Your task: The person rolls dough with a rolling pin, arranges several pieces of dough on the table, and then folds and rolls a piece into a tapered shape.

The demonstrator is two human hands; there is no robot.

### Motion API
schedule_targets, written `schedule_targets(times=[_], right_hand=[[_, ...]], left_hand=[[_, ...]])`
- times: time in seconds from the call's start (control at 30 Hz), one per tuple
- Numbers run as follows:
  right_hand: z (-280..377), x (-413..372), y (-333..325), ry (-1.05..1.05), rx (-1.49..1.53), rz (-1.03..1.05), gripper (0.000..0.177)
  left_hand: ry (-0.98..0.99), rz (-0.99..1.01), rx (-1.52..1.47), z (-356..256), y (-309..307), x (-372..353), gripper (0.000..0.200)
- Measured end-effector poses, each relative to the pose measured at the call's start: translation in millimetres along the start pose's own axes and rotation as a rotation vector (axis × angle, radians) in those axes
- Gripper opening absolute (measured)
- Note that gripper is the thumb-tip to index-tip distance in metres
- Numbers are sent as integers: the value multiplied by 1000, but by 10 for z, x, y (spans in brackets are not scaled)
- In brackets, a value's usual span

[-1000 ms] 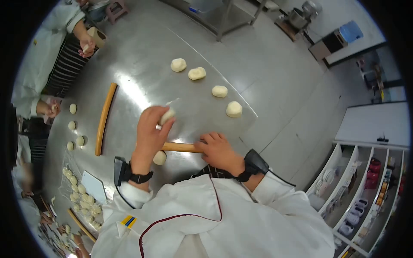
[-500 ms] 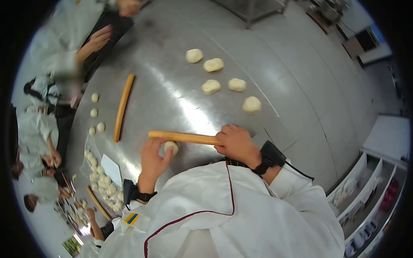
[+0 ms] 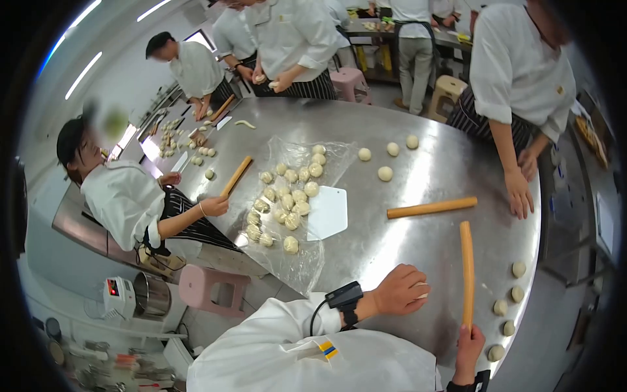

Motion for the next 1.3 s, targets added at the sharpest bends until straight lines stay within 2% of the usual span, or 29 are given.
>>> schedule_targets(times=[0.03,0.07,0.13,0.17,0.23,0.3,0.37,0.43,0.57,0.63,0.67,0.87,0.93,1.0,1.07,1.1,1.2,1.27,1.3], right_hand=[[8,13,78,-33,-9,11,26],[-50,3,156,-4,27,30,25],[-58,-39,234,-4,57,56,24],[-67,-61,292,15,49,75,25],[-172,-16,290,9,41,92,26],[-268,69,230,-8,-87,110,26],[-234,105,239,-44,-90,120,26],[-149,42,259,-63,-99,121,26],[162,-103,462,-93,-117,165,26],[258,-234,515,-64,-90,200,23],[242,-263,533,-46,-71,217,22],[116,-312,509,3,-100,227,30],[48,-258,434,-16,-90,230,29],[-80,-196,406,-38,-85,234,28],[-172,-136,301,-67,-34,153,23],[-155,-149,287,-39,-88,134,21],[-180,-162,250,-99,-212,43,22],[-334,-96,180,-204,-360,-12,26],[-182,-149,218,-299,-469,-14,28]], left_hand=[[-116,104,30,179,99,-160,40],[-114,76,45,257,153,-350,40],[-289,423,160,611,703,-804,54],[-282,396,178,640,741,-859,54],[-287,541,165,721,958,-996,67],[-250,556,169,719,981,-988,68],[-223,588,168,719,948,-1011,69],[-145,664,108,510,885,-1023,71],[-39,662,46,267,863,-1081,72],[47,732,15,152,1070,-1160,72],[10,813,51,122,1073,-1075,68],[-68,695,10,304,1047,-890,62],[-203,668,34,398,927,-972,63],[-229,660,-21,424,866,-1088,63],[-368,366,-423,583,696,-1201,63],[-461,320,-358,644,578,-1271,62],[-518,217,-235,678,314,-1456,53],[-538,227,-278,657,230,-1528,48],[-558,249,-309,662,199,-1565,43]])
Point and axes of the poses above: each hand's wrist, its own x-axis towards the middle knuckle, its own y-axis out of the palm, z = x × y, the point moved 10 cm from there along x, towards the middle knuckle, and after that the axes turned 3 degrees about -z, right-handed, at the moved point
